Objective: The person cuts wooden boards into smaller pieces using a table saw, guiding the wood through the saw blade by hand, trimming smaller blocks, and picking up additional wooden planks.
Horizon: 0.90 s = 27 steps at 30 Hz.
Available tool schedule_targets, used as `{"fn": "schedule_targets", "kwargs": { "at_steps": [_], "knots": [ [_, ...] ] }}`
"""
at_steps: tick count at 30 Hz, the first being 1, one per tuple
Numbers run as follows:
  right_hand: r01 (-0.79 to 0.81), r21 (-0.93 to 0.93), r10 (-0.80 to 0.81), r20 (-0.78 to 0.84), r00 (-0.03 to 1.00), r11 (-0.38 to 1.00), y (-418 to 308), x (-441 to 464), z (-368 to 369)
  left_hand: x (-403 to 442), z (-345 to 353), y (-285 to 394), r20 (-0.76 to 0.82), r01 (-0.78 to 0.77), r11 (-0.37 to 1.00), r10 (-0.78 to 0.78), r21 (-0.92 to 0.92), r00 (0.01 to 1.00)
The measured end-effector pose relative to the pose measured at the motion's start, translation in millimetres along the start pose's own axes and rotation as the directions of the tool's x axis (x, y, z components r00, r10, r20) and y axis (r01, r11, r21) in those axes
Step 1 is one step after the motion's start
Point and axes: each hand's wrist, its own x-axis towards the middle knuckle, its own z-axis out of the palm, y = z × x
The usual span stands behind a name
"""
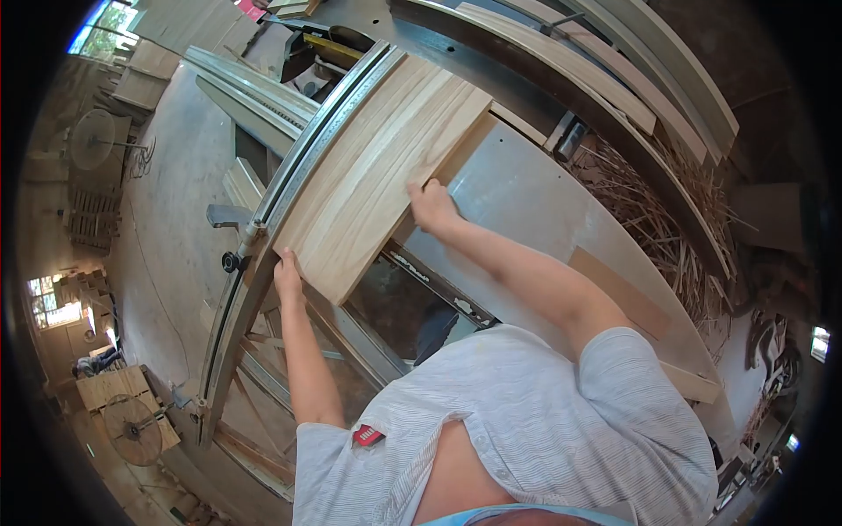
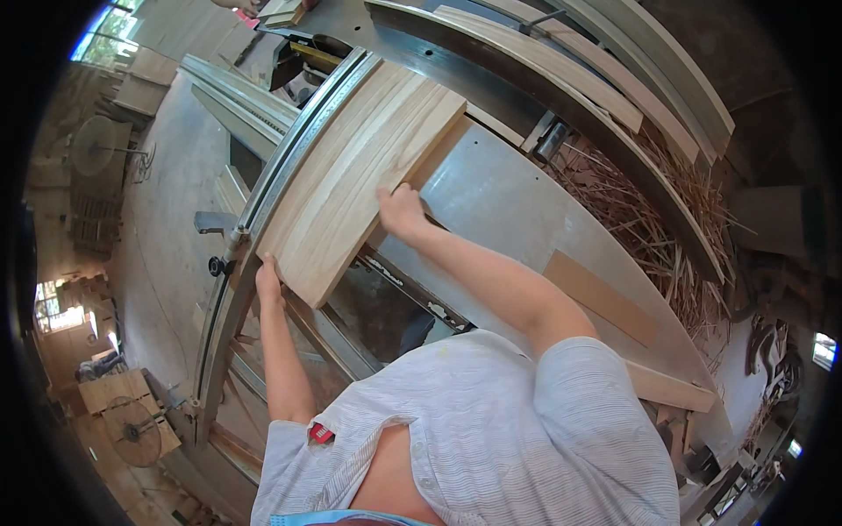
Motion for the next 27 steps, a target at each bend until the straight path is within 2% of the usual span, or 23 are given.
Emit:
{"fn": "schedule_targets", "kwargs": {
  "at_steps": [1,3,6,10,12,18,22,27],
  "knots": [
    [0.007,-0.078,-0.009,-0.026,1.0,0.997,-23.1,-16.7,-3.0,0.0,3.0,-0.3,0.004,-0.005,1.0,0.005,0.007,1.0],
    [-0.038,-0.059,0.039,0.016,0.999,0.998,-29.7,-16.0,-1.5,-3.7,10.7,3.2,-0.068,-0.03,0.986,0.041,0.167,0.997],
    [-0.017,-0.108,0.019,0.012,1.0,0.994,-30.6,-15.6,-5.9,-9.1,21.2,5.2,-0.137,-0.05,0.988,0.071,0.146,0.988],
    [-0.047,-0.094,0.043,-0.043,0.998,0.994,-31.0,-2.5,-15.9,-17.9,36.4,28.3,-0.087,-0.072,0.972,0.093,0.224,0.992],
    [-0.062,-0.095,0.055,-0.073,0.996,0.994,-29.8,12.7,-26.9,-15.0,52.7,40.9,-0.083,-0.079,0.93,0.116,0.359,0.99],
    [-0.1,-0.134,0.086,-0.111,0.99,0.986,-33.2,49.0,-64.3,-17.7,105.6,62.2,-0.138,-0.133,0.953,0.175,0.273,0.975],
    [-0.102,-0.142,0.085,-0.118,0.989,0.985,-30.3,67.0,-76.5,-10.5,122.5,67.7,-0.107,-0.132,0.955,0.166,0.266,0.98],
    [-0.111,-0.192,0.101,-0.061,0.993,0.975,-33.2,75.7,-82.5,-9.4,134.0,68.3,-0.183,-0.109,0.897,0.204,0.429,0.962]
  ]
}}
